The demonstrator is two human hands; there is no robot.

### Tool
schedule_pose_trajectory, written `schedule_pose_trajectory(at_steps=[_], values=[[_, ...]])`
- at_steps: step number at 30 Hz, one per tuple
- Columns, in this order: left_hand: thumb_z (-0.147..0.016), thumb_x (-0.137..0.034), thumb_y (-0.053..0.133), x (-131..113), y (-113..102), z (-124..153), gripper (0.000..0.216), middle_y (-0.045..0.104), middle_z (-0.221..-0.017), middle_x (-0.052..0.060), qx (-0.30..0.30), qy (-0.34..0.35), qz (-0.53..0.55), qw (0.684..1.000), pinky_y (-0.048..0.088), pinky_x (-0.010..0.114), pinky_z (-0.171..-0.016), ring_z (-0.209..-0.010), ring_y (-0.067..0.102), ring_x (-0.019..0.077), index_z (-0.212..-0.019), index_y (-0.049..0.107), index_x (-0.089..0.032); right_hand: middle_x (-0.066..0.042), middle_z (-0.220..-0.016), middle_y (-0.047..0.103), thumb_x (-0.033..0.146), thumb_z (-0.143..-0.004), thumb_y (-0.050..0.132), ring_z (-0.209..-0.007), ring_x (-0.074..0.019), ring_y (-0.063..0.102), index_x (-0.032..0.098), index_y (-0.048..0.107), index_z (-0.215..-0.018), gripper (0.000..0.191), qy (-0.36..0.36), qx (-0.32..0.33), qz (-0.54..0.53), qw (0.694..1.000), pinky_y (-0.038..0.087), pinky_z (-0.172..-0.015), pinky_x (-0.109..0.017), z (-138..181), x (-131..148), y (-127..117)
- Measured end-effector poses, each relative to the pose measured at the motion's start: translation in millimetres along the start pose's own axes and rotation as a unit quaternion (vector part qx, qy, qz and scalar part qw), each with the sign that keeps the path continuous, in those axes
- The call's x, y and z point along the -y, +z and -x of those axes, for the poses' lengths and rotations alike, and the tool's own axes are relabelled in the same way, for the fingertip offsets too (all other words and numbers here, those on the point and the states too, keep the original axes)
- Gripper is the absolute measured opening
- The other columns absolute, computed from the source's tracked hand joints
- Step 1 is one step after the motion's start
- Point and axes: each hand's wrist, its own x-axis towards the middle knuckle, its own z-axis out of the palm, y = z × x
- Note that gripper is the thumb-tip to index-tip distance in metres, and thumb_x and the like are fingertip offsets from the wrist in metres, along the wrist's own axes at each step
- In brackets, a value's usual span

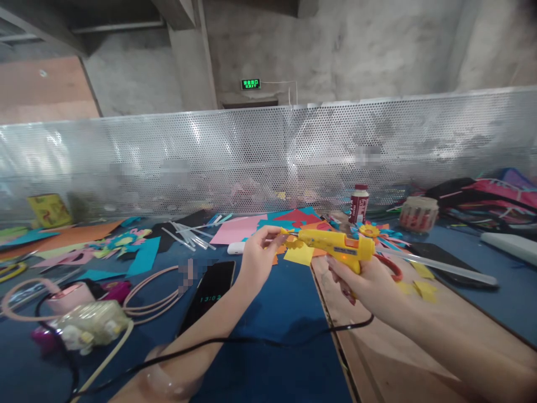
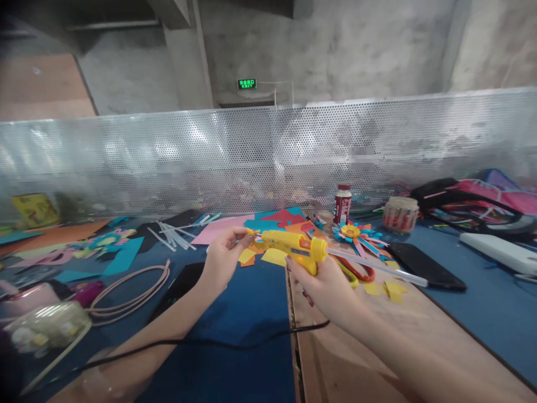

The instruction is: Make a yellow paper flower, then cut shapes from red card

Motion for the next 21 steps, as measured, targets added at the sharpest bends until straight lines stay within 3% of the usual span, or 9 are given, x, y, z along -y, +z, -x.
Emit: schedule_pose_trajectory(at_steps=[13,21], values=[[-0.073,-0.036,0.061,0.1,-0.6,1.1,0.019,0.065,-0.084,0.005,0.001,0.011,-0.002,1.0,0.047,0.031,-0.074,-0.08,0.06,0.0177,-0.082,0.062,-0.019,0.001,-0.04,0.05,0.053,-0.075,0.05,-0.038,-0.014,0.049,0.019,0.057,-0.064,0.036,-0.008,-0.009,0.035,0.999,0.033,-0.034,-0.023,2.1,5.2,-1.0],[-0.073,-0.037,0.06,-3.3,-0.3,3.9,0.021,0.066,-0.085,0.005,-0.012,0.015,-0.02,1.0,0.046,0.031,-0.074,-0.08,0.06,0.0182,-0.084,0.064,-0.02,0.002,-0.038,0.047,0.054,-0.075,0.049,-0.035,-0.0123,0.046,0.019,0.053,-0.06,0.038,-0.004,-0.036,0.081,0.996,0.034,-0.037,-0.024,4.2,3.6,1.7]])
